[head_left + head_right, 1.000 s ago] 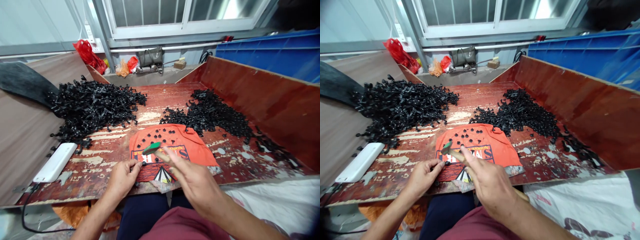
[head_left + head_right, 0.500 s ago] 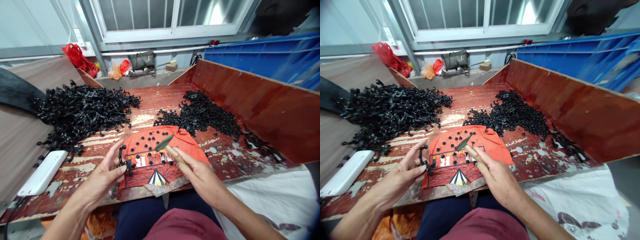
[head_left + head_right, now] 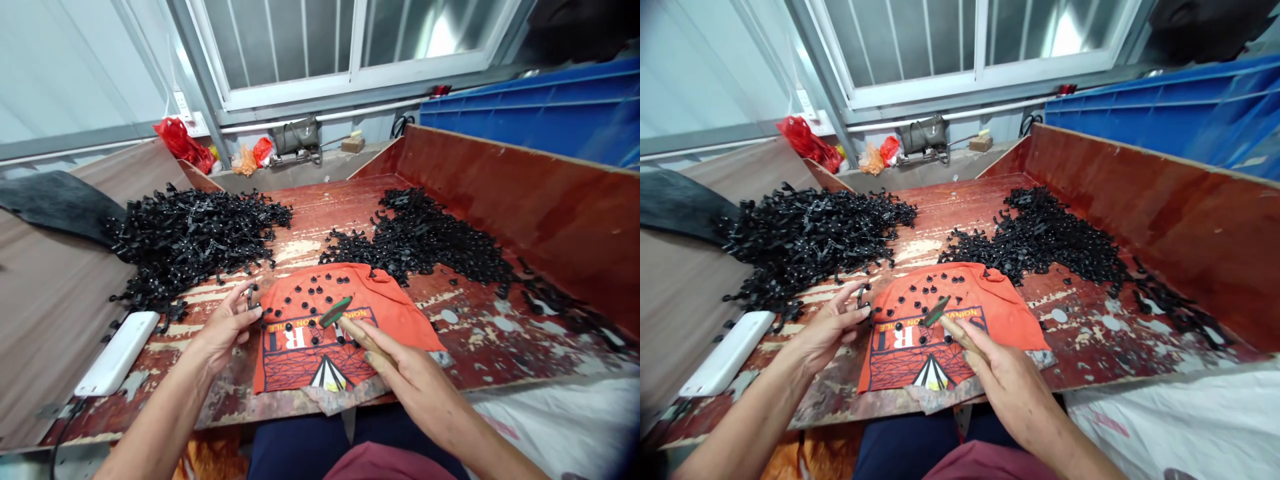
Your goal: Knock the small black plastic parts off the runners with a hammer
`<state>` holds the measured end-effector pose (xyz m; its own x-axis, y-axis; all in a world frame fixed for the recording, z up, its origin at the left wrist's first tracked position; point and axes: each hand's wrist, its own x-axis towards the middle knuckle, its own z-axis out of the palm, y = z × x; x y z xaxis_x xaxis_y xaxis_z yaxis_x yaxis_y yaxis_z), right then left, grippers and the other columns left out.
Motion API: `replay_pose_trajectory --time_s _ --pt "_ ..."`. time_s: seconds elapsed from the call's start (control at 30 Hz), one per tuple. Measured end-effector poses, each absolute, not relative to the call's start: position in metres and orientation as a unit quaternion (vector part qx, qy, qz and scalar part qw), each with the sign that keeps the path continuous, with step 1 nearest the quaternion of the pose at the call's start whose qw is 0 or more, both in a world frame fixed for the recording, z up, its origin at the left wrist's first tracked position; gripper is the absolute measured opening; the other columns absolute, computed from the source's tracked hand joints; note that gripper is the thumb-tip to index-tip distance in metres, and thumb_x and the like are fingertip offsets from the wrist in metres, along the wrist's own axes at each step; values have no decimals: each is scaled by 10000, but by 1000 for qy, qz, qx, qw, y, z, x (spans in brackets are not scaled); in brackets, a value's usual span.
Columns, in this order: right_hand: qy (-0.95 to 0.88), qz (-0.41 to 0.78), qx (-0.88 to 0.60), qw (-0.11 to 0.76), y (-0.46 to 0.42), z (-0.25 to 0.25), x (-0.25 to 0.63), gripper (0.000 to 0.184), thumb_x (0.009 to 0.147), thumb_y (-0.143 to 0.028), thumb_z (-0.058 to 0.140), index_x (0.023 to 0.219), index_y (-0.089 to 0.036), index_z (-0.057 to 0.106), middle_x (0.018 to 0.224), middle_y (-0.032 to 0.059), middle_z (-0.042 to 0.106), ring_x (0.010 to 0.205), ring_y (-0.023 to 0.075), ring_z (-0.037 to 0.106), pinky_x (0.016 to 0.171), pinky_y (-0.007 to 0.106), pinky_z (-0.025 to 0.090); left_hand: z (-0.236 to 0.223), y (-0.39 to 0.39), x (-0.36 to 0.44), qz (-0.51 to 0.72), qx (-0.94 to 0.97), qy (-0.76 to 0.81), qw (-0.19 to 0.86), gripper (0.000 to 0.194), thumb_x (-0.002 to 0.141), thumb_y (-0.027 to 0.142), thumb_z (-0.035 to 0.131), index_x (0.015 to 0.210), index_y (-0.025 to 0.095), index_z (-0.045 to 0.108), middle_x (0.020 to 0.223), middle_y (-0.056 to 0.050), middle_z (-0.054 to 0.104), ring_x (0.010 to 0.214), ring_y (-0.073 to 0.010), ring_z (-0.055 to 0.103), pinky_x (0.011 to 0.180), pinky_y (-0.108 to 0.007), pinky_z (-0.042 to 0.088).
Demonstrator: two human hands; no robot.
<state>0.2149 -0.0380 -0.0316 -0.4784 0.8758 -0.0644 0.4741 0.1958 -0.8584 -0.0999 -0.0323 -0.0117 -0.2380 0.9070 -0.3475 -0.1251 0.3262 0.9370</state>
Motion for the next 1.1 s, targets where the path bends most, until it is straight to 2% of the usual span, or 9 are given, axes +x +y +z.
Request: replay_pose_trajectory --time_s 0.13,0.27,0.57,0.77,0.9,1.1 --pt "-744 431 -453 234 -35 -33 210 465 1026 -331 400 1487 -388 420 1450 -37 539 1322 237 516 1121 442 395 -20 -20 -101 468 309 636 530 845 564 268 862 1328 262 501 755 46 619 419 -22 399 372 -134 141" --pt "-746 434 -445 240 -32 -35 208 461 1024 -354 399 1483 -362 435 1415 -18 576 1274 254 566 1092 448 434 -25 -11 -99 451 296 651 535 759 540 277 853 1225 245 527 760 54 632 383 -6 326 365 -140 106" --pt "-746 457 -435 212 -28 -43 206 438 1046 -381 365 1476 -461 397 1458 -84 529 1301 207 540 1134 447 388 -31 -5 -100 411 305 668 540 644 572 322 815 1140 256 517 564 101 533 352 -26 263 350 -147 115" --pt "-743 453 -446 208 -27 -44 206 458 1038 -361 370 1493 -391 409 1435 -27 561 1252 237 583 1133 480 384 -29 -4 -98 421 311 661 538 616 557 307 820 1096 244 528 648 82 574 366 -16 279 337 -139 125" --pt "-747 443 -448 211 -27 -45 206 470 1028 -347 381 1497 -360 417 1408 0 587 1238 254 595 1118 491 400 -29 -4 -99 413 309 664 542 621 566 300 817 1112 247 526 588 102 534 352 -15 253 331 -137 135" --pt "-758 425 -457 188 -26 -41 205 463 1029 -371 380 1489 -416 407 1421 -34 573 1243 243 592 1090 451 436 -29 0 -98 418 307 672 529 584 555 299 824 1057 255 527 613 104 564 333 -14 261 313 -134 119"
